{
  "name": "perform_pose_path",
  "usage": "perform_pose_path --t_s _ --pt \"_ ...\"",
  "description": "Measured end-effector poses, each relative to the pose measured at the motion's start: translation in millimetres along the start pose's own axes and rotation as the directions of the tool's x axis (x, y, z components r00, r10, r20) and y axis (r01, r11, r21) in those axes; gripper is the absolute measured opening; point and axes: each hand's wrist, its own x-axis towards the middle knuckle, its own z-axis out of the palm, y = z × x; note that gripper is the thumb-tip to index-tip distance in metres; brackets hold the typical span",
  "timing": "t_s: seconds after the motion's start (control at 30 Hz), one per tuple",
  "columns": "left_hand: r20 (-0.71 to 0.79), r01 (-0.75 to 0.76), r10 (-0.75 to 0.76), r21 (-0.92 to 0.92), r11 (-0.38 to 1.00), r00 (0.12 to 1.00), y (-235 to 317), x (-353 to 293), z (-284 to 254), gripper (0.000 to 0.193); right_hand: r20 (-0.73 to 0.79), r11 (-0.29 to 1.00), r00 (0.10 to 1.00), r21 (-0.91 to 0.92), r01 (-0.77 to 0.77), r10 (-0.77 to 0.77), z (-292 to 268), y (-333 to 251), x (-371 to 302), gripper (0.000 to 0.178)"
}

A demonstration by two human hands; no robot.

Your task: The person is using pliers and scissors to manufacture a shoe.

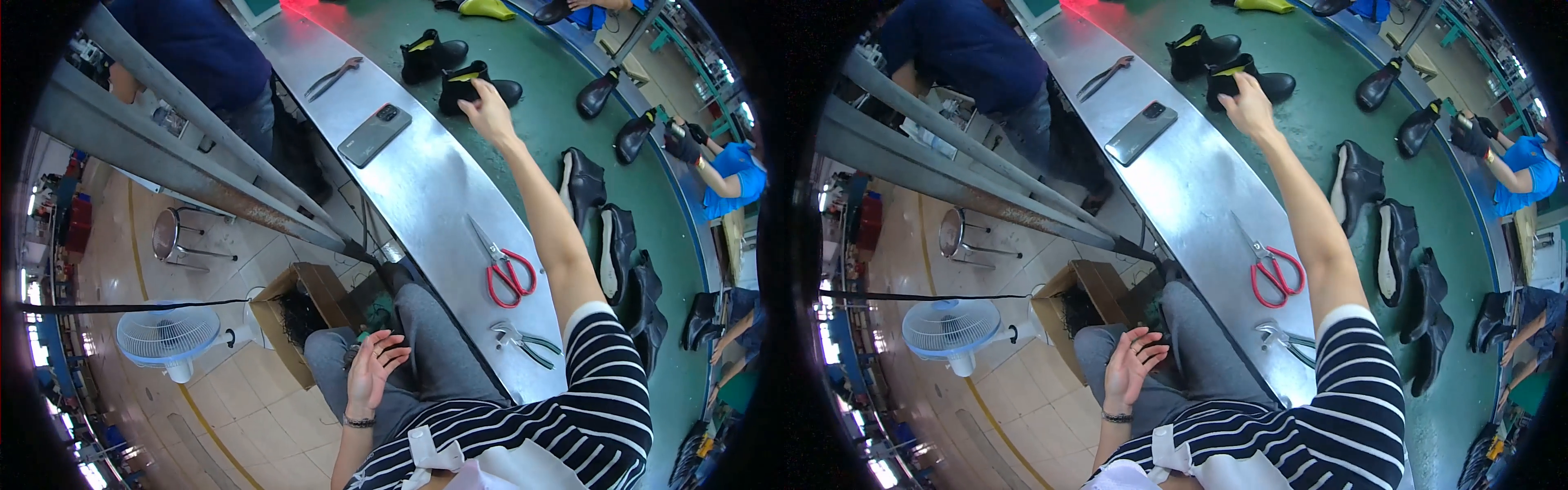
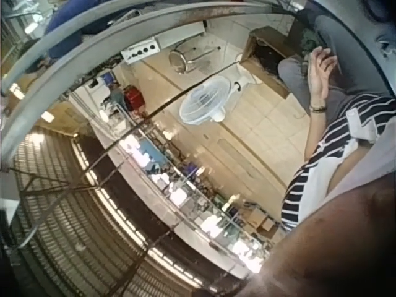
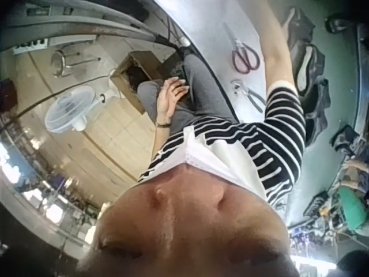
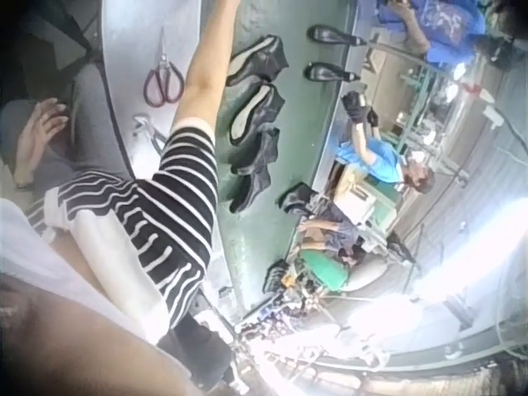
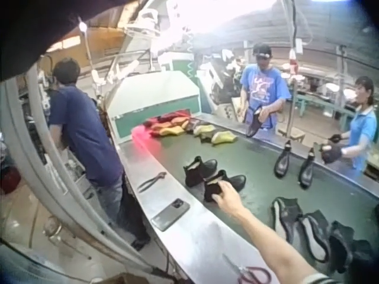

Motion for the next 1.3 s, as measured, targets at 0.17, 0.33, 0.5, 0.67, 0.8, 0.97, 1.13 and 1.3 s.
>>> perform_pose_path --t_s 0.17,0.33,0.5,0.67,0.8,0.97,1.13,1.3 --pt "-0.058 -0.049 0.050 0.018 0.999 0.997 5.0 -10.9 -5.9 0.038 0.089 0.974 0.996 -0.228 0.009 0.012 48.6 6.8 40.0 0.057" --pt "-0.057 -0.066 0.067 0.024 0.998 0.996 -0.9 -25.8 -7.5 0.034 -0.090 0.994 0.991 -0.039 -0.104 0.101 4.5 24.2 4.4 0.033" --pt "0.038 -0.110 0.103 0.275 0.955 0.994 -4.5 -37.0 3.0 0.030 0.097 0.974 0.994 0.215 -0.067 0.047 -111.1 -0.6 -29.4 0.028" --pt "0.290 -0.336 0.214 0.487 0.806 0.933 1.1 -41.3 38.8 0.061 0.234 0.857 0.972 0.497 -0.135 0.018 -213.1 -144.3 -126.9 0.021" --pt "0.613 -0.640 0.224 0.629 0.441 0.757 -3.3 -47.3 74.4 0.113 0.413 0.746 0.909 0.591 -0.306 0.045 -221.4 -208.2 -202.5 0.021" --pt "0.643 -0.491 0.130 0.422 0.762 0.755 -33.1 -61.3 52.9 0.130 0.588 0.645 0.809 0.621 -0.445 -0.008 -192.9 -225.4 -263.2 0.024" --pt "0.517 -0.520 0.254 0.471 0.713 0.817 -58.8 -83.6 -2.7 0.127 0.568 0.669 0.822 0.625 -0.403 -0.036 -155.5 -202.0 -301.2 0.030" --pt "0.366 -0.498 0.342 0.558 0.664 0.865 -66.5 -115.7 -33.4 0.132 0.483 0.996 0.872 0.001 -0.086 0.075 -156.1 -122.2 -355.5 0.046"
